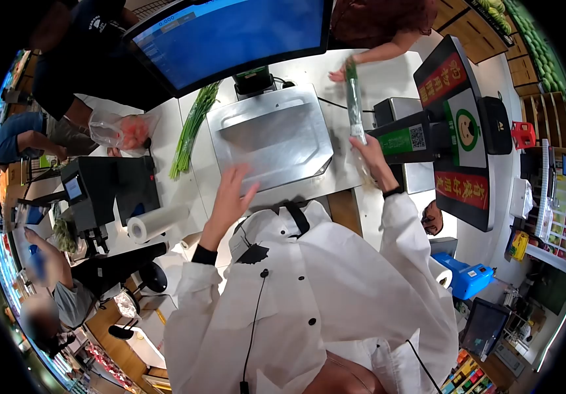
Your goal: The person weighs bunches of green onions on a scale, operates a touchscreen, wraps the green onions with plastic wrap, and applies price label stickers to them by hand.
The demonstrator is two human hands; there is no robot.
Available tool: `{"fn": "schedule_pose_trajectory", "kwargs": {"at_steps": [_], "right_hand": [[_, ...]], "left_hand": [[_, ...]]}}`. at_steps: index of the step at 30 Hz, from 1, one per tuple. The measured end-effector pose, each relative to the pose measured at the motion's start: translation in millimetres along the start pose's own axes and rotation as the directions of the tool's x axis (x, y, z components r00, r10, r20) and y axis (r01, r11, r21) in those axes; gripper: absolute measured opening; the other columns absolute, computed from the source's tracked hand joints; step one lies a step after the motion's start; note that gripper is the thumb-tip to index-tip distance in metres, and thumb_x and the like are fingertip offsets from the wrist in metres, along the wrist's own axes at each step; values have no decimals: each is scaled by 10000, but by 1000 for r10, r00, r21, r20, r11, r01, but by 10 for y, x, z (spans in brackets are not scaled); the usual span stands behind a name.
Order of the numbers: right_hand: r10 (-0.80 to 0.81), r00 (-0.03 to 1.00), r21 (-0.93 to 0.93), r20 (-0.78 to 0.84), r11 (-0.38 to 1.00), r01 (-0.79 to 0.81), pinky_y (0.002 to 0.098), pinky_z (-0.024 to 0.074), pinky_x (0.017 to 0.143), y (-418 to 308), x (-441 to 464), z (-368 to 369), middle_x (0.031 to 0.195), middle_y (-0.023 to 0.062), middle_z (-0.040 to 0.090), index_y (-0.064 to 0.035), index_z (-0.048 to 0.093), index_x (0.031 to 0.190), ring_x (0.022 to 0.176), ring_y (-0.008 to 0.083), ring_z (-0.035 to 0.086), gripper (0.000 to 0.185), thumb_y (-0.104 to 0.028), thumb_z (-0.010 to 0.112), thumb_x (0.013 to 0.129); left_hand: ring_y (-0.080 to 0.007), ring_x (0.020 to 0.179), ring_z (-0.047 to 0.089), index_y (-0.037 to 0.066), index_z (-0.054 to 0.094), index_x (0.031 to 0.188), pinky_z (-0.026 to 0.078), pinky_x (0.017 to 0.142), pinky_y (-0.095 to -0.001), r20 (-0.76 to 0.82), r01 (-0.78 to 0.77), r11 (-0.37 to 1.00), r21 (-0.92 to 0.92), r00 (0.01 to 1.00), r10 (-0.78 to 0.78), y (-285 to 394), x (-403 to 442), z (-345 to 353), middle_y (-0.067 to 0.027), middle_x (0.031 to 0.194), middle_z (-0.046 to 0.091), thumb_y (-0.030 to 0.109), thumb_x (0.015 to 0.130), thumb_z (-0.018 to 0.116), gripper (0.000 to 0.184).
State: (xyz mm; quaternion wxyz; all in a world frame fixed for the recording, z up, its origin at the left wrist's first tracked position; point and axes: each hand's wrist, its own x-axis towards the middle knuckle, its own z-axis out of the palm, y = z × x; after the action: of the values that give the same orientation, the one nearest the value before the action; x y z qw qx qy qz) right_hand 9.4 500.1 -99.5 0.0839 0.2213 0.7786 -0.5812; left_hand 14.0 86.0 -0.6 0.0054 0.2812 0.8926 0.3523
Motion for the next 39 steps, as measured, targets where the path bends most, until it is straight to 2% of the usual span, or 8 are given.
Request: {"fn": "schedule_pose_trajectory", "kwargs": {"at_steps": [2, 13, 18, 22, 23, 25, 28, 39], "right_hand": [[116, 990, -15, -75, 993, -117, 298, 441, 647, 5, 346, 100, 773, 9, 627, 12, 669, 959, 699, 102, 544, 320, -283, 736, 857], [-90, 973, -119, -215, 991, 65, 325, 469, 750, 1048, 1527, 253, 887, 65, 664, -4, 648, 1071, 789, 142, 578, 395, -316, 752, 853], [-281, 917, -373, -284, 913, 164, 316, 464, 924, 1047, 1519, 309, 1230, 175, 591, 23, 472, 1340, 1120, 247, 579, 561, -277, 675, 911], [-376, 873, -233, -311, 921, 313, 324, 494, 897, 365, 805, 473, 1230, 164, 584, 5, 487, 1325, 1057, 235, 605, 406, -143, 581, 959], [-373, 876, -218, -305, 923, 317, 316, 489, 898, 292, 583, 492, 1218, 154, 588, 2, 500, 1310, 1056, 223, 602, 385, -142, 578, 961], [-367, 882, -197, -294, 927, 320, 303, 475, 906, 184, 117, 537, 1203, 138, 590, -2, 523, 1277, 1047, 205, 597, 342, -134, 567, 965], [-453, 841, -293, -295, 881, 372, 295, 466, 889, 228, -586, 628, 1192, 121, 583, -5, 539, 1242, 996, 187, 599, 293, -117, 545, 971], [-100, 941, -217, -325, 976, 29, 264, 456, 867, 269, -1679, 1167, 1161, 65, 590, -6, 541, 1226, 974, 142, 579, 258, -105, 509, 990]], "left_hand": [[-367, 1151, 527, 30, 594, 1148, 436, 985, -420, 77, 212, 962, -170, 976, -202, -68, -225, 87, -165, 1203, 564, 161, 869, 671, 318], [-318, 1044, 577, 32, 612, 1114, 466, 910, -381, 45, 538, 822, -187, 841, -540, -248, -843, -8, -133, 1064, 612, 179, 911, 617, 250], [-297, 958, 637, 13, 620, 1088, 498, 851, -386, -213, 586, 786, -195, 757, -617, -722, -785, 67, -158, 1028, 651, 216, 872, 682, 303], [-325, 974, 622, -1, 610, 1076, 491, 859, -399, -379, 681, 668, -300, 557, -739, -1709, -346, 77, -191, 1032, 638, 227, 815, 725, 365], [-325, 974, 622, -1, 610, 1076, 491, 859, -399, -376, 675, 670, -309, 560, -738, -1974, -256, 126, -191, 1032, 638, 227, 815, 725, 365], [-345, 1011, 593, -12, 565, 1144, 472, 890, -425, -516, 673, 735, 76, 658, -549, -2463, -112, 305, -202, 1058, 614, 211, 797, 726, 443], [-352, 1080, 543, -12, 518, 1193, 448, 918, -443, -416, 716, 674, 184, 678, -606, -2796, 58, 409, -190, 1119, 566, 206, 787, 729, 507], [-330, 1111, 480, 5, 533, 1122, 380, 942, -437, -326, 634, 669, 388, 773, -544, -2896, 290, 490, -161, 1103, 509, 209, 812, 703, 409]]}}
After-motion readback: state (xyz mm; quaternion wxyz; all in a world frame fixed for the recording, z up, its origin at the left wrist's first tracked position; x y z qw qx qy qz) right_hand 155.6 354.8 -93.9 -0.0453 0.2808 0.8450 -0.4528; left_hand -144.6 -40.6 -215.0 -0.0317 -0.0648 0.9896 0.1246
